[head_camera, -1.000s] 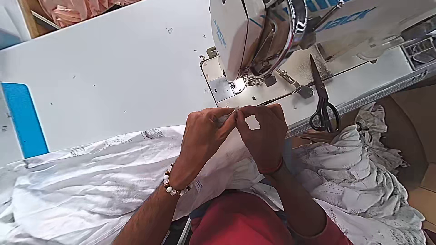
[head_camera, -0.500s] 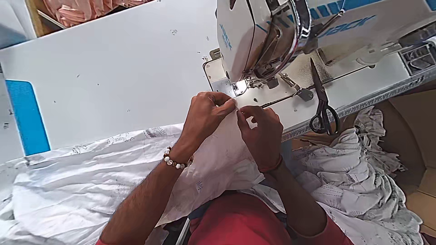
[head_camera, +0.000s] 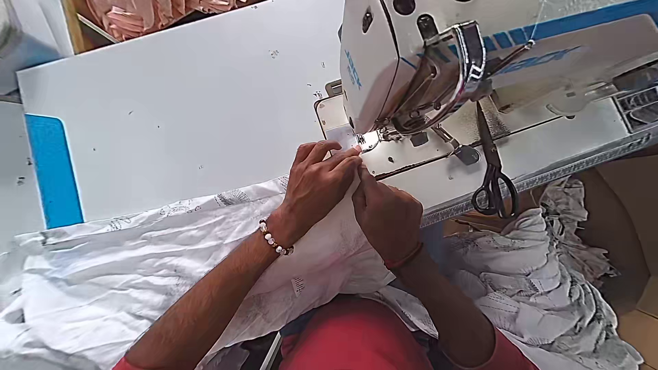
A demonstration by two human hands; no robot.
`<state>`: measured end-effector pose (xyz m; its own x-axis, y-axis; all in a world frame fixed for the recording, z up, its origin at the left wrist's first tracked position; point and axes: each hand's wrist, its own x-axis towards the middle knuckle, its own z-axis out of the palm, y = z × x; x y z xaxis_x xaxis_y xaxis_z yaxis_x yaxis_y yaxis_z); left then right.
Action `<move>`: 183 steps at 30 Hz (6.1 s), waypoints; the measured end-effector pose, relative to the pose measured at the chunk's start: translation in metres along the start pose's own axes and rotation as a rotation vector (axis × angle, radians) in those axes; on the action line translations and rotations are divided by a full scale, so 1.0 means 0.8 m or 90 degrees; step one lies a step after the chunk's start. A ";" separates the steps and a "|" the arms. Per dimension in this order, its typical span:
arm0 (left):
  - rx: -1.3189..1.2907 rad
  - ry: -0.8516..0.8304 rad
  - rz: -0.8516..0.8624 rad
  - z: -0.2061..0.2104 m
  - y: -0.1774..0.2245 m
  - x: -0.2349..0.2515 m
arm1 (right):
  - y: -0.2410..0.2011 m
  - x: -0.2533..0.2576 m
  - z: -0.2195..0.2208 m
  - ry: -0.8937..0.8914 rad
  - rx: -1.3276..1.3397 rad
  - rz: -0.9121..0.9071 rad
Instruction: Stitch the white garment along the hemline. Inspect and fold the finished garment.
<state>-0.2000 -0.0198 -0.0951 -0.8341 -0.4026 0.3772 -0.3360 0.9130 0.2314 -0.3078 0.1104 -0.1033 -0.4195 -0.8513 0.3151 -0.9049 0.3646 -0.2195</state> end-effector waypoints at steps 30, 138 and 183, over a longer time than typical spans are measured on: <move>0.028 -0.019 0.057 0.014 -0.036 0.018 | 0.289 0.080 -0.092 0.039 -0.153 0.168; 0.014 0.002 0.228 -0.002 -0.058 0.033 | 0.006 0.033 -0.106 -0.143 0.137 0.099; 0.047 -0.109 -0.008 0.005 0.013 -0.019 | 0.026 0.015 -0.025 -0.056 0.147 0.173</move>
<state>-0.1924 -0.0041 -0.1019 -0.8897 -0.4027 0.2153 -0.3727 0.9128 0.1671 -0.3327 0.1149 -0.0859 -0.6258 -0.7677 0.1377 -0.7167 0.4964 -0.4898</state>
